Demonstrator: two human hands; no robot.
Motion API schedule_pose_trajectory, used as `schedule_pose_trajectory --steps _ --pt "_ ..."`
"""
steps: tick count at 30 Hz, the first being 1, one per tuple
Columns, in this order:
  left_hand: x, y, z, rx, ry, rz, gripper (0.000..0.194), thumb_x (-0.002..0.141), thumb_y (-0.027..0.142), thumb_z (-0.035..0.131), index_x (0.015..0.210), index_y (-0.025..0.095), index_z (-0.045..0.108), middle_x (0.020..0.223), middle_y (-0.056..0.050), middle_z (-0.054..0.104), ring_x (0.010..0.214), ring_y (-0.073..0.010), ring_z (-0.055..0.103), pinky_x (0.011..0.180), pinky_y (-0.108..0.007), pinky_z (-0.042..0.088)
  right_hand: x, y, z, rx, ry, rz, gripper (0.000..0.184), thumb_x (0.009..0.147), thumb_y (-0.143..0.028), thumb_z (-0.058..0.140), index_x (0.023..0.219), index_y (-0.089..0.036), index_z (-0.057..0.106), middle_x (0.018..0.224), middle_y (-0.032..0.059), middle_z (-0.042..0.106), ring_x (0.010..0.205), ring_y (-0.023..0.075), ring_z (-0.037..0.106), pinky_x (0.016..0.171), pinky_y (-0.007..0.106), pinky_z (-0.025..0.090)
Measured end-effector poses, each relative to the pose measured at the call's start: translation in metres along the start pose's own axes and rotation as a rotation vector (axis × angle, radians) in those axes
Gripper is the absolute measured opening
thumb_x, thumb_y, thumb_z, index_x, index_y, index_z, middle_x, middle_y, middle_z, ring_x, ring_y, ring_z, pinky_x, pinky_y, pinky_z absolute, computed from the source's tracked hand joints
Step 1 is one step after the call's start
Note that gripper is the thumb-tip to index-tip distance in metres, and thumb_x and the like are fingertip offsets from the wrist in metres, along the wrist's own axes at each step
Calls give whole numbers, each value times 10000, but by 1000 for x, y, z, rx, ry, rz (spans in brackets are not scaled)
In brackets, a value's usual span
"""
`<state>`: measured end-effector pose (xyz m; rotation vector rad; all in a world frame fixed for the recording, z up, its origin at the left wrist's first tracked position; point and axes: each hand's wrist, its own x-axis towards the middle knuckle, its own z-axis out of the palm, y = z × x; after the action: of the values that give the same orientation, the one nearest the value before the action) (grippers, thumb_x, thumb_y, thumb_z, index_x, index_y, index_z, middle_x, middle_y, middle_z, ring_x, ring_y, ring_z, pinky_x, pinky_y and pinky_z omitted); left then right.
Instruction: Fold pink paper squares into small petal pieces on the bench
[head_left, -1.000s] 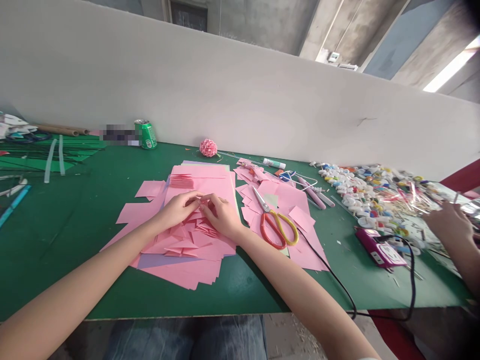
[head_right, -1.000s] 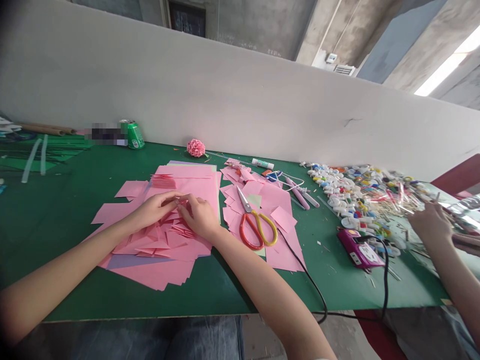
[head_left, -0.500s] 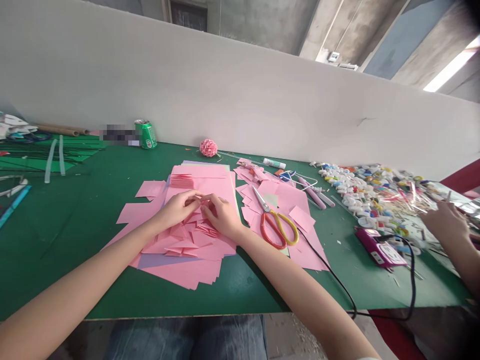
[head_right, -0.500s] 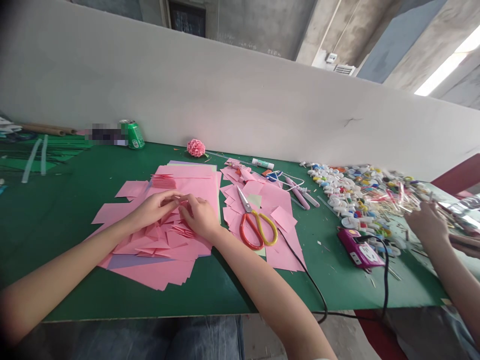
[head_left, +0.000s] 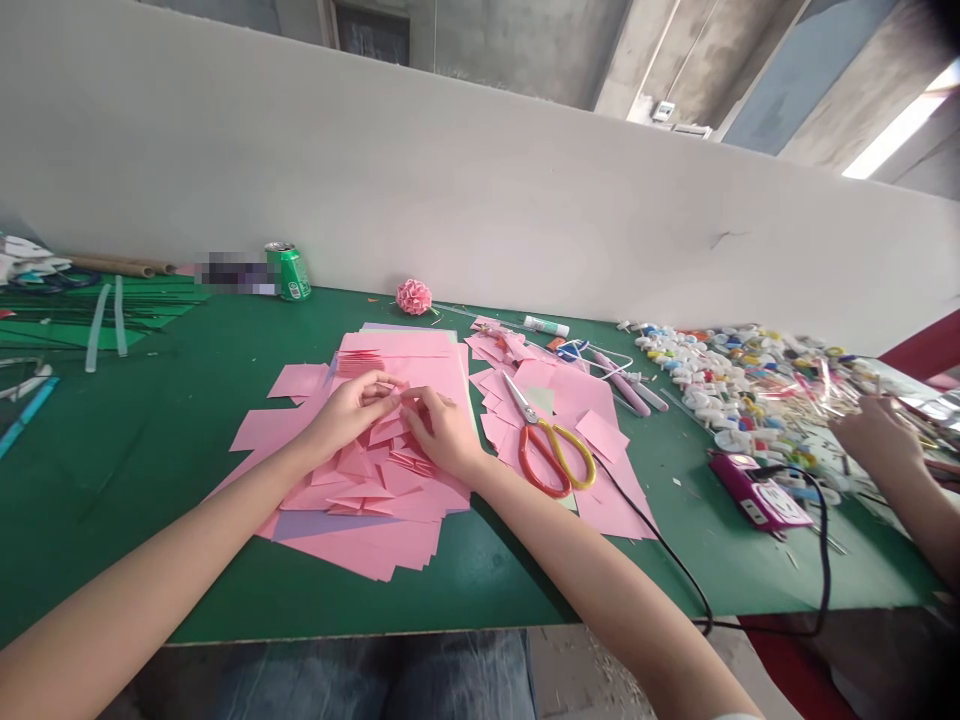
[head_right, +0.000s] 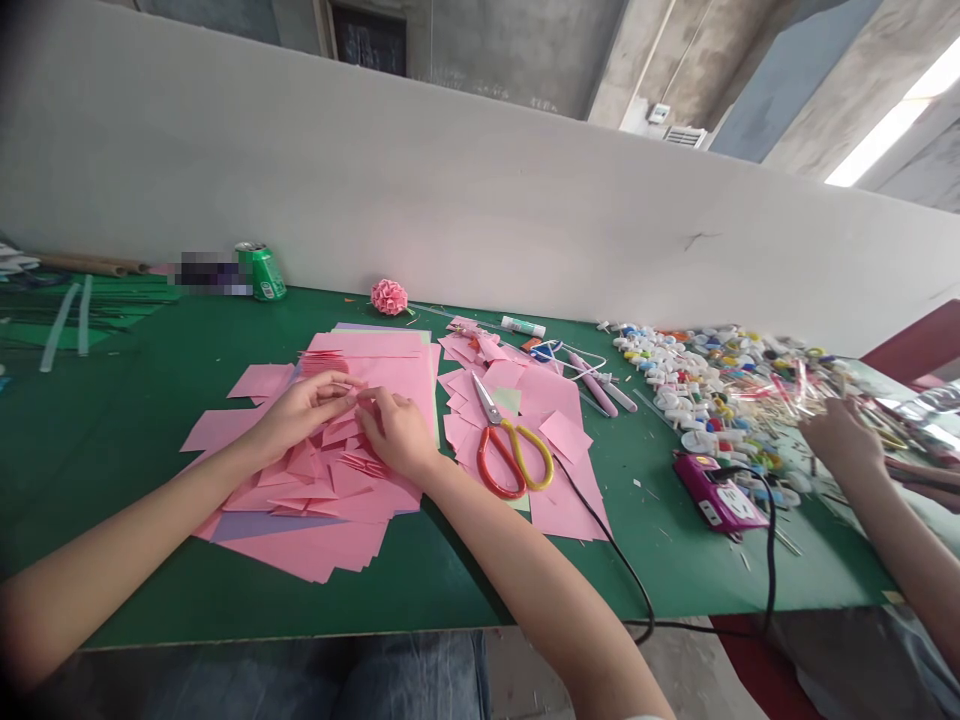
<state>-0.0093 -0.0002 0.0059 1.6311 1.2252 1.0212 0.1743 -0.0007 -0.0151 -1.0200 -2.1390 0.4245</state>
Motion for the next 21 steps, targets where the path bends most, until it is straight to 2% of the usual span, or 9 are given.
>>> schedule_pose_trajectory --steps 5,8,10,12,15,18,21 --pt "-3 6 0 33 17 12 348 847 456 573 1103 228 635 1030 -53 698 971 -231 635 858 -342 479 0 0 -1 38 44 -8 194 945 -229 441 1109 -209 542 1041 61 691 926 193 639 822 307 451" --pt "-4 11 0 99 58 39 291 889 417 487 1029 233 664 961 -27 684 954 -228 613 814 -319 466 0 0 -3 83 70 5 204 941 -212 428 1107 -211 547 1082 63 689 950 194 643 839 316 462" --pt "-5 14 0 126 60 48 317 903 457 456 966 227 664 893 -20 668 878 -219 606 756 -308 461 0 0 -4 107 93 18 209 940 -206 418 1100 -215 553 1086 58 687 953 190 644 842 317 467" --pt "-4 13 0 149 55 57 333 877 510 498 932 218 649 877 -16 656 788 -196 590 701 -294 451 0 1 -4 136 124 32 215 946 -209 403 1092 -212 560 1080 55 685 948 180 643 841 309 472" --pt "-2 7 0 159 75 65 338 783 516 636 924 208 628 971 -28 659 725 -167 575 664 -278 446 0 2 -3 171 171 69 231 959 -234 380 1088 -202 569 1054 52 684 889 162 643 806 290 483" --pt "-1 3 0 129 108 60 307 780 474 646 921 201 631 996 -43 662 752 -171 585 690 -283 454 0 2 -4 189 193 91 245 956 -240 373 1081 -200 580 1033 48 683 843 154 639 783 282 489" --pt "-1 4 0 71 143 30 277 794 433 633 937 197 646 904 -34 657 754 -175 582 695 -288 449 0 -1 -7 203 173 46 271 913 -170 380 1084 -200 589 1082 48 673 943 166 638 858 301 482"
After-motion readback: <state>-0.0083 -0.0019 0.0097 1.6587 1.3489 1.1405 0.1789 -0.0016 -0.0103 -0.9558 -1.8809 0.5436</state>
